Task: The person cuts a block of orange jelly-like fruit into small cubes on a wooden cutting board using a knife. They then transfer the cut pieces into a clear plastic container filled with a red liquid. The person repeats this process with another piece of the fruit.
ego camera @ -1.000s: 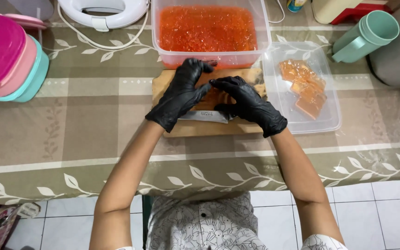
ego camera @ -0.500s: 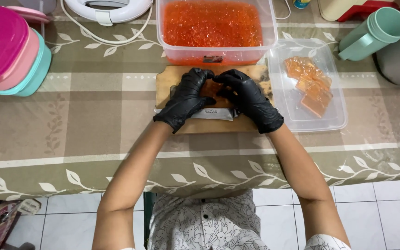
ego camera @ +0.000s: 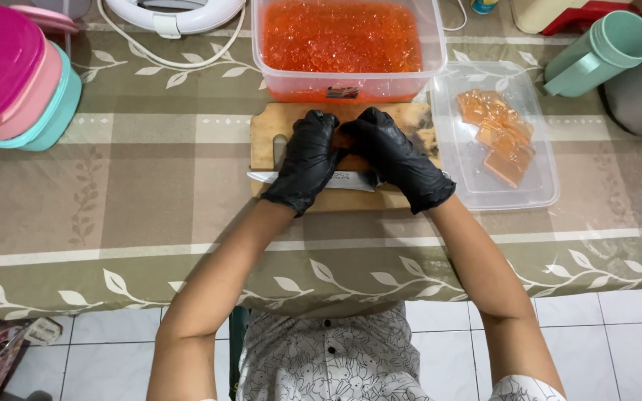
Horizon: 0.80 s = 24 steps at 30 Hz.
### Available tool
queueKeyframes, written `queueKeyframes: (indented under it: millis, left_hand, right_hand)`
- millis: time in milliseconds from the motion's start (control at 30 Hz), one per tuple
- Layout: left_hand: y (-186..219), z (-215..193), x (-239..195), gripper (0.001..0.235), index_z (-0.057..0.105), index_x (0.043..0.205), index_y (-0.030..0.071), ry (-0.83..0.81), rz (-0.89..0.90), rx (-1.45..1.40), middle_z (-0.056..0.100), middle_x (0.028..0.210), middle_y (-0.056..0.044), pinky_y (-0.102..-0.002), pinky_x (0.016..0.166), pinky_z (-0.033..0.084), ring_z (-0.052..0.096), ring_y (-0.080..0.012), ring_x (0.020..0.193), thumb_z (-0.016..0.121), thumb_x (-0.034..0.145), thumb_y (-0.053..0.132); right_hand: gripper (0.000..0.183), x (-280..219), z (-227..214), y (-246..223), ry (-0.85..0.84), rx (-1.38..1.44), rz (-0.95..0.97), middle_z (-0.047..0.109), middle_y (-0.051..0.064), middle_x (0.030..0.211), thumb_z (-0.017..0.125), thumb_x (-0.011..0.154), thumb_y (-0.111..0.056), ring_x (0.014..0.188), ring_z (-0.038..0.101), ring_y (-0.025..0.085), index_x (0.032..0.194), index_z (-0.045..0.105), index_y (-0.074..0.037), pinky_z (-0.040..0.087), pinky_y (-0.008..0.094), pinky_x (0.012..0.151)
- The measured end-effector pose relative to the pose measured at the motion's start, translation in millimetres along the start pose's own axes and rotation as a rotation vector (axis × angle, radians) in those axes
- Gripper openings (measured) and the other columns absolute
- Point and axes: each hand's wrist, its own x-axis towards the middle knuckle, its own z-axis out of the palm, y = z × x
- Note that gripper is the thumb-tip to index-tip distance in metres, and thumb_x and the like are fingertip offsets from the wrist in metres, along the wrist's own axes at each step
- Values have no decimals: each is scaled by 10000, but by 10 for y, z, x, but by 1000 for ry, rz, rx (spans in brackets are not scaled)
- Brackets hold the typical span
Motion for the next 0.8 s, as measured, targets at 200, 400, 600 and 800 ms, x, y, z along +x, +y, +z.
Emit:
queueKeyframes:
  millis: [200,400,600,800]
  left_hand:
    - [-296,724,-73,601,479,1515,82,154,92,367,557,1383,-218,-402,1125,469,538,-342,1325,652,1014,364]
    - [-290,593,33,652,390,1568,26,-71,38,60,487,1494,-286,-496,1189,410,490,-444,1378,622,1004,255]
    - [6,108,101,720,307,1602,66,-236,-136,-119,435,1562,-222,-470,1228,362,436,-395,1440,597,964,230]
    - [152,-128,285,676,378,1506,203,-362,-348,-300,512,1491,-86,-435,1180,410,500,-311,1390,631,881,249]
  right_hand:
    - [283,59,149,81,14,-49,131,659,146,1044,784,902,-268,1046,651,403,1129,710,-117,578,477,873]
    - [253,87,192,132,33,-96,258,687,110,966,826,862,-292,976,701,378,1039,718,-146,617,477,792]
    - [193,87,-36,-192,83,59,304,721,115,819,828,868,-257,838,719,385,949,729,-113,594,405,699]
    - [223,178,-10,44,34,47,405,731,124,772,835,842,-276,700,719,309,1024,755,-175,607,356,604]
